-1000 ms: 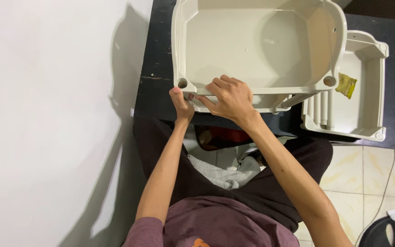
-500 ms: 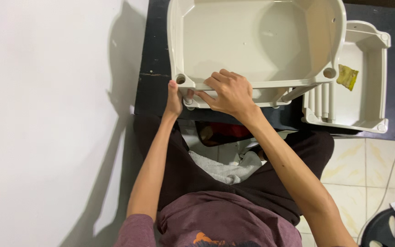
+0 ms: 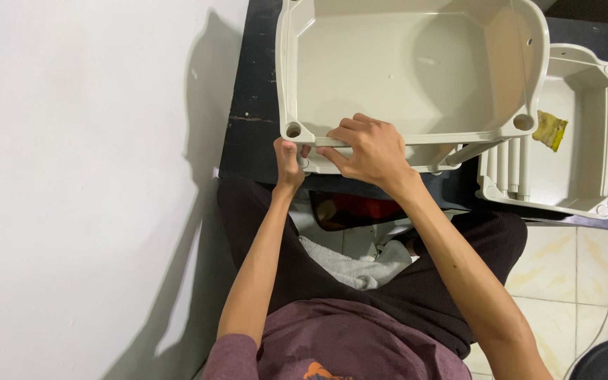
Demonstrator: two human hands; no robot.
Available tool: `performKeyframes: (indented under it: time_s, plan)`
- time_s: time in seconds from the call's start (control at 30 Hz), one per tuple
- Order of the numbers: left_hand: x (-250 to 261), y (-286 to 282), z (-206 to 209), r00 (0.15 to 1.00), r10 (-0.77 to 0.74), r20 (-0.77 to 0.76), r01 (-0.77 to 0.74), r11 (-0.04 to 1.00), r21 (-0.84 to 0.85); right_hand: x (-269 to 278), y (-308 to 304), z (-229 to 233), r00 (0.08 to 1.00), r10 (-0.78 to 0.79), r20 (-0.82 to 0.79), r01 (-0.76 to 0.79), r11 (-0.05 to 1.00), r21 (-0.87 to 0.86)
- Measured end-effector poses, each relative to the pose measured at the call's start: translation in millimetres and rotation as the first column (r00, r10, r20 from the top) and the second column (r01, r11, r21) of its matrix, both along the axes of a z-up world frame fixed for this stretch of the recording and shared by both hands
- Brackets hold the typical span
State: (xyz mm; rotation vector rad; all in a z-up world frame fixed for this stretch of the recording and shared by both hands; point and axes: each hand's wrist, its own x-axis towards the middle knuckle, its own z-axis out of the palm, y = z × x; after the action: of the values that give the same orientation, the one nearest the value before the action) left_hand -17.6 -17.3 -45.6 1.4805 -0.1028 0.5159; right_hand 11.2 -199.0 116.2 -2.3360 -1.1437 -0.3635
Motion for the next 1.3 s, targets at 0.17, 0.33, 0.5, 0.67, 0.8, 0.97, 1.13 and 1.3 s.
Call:
performKeyframes:
  time_s: [0.17, 0.33, 0.5, 0.67, 0.8, 0.97, 1.13, 1.3]
  plan:
    - [4, 6, 11, 0.994, -0.111, 0.005, 0.111, 0.994, -0.023, 3, -2, 4, 0.999, -0.008, -0.051, 0.007, 1.000, -0.021]
    - [10, 12, 5, 0.984, -0.178, -0.005, 0.178, 0.984, -0.019, 5, -2, 6, 0.993, -0.041, -0.106, 0.037, 0.999, -0.036]
    - [6, 12, 2, 0.976, -0.219, -0.013, 0.218, 0.973, -0.077, 1, 0, 6, 0.996, -0.043, -0.074, 0.040, 0.998, -0.038]
    - [-5, 12, 17, 0.984, -0.164, -0.069, 0.162, 0.986, -0.036, -2, -1, 9, 0.992, -0.073, -0.099, 0.071, 0.997, -0.028]
    - [-17, 14, 22, 0.973, -0.208, -0.101, 0.184, 0.961, -0.207, 1, -2, 10, 0.975, -0.105, -0.197, 0.092, 0.993, -0.074]
    - [-4, 11, 14, 0.982, -0.165, -0.092, 0.162, 0.986, -0.035, 8, -4, 12, 0.987, -0.036, -0.156, 0.030, 0.999, -0.036]
    - [4, 14, 9, 0.970, -0.188, -0.155, 0.187, 0.982, -0.025, 13, -3, 16, 0.967, -0.073, -0.244, 0.055, 0.995, -0.081]
    - [2, 19, 7, 0.953, -0.180, -0.243, 0.183, 0.983, -0.012, 12, -2, 17, 0.978, -0.058, -0.200, 0.053, 0.998, -0.029]
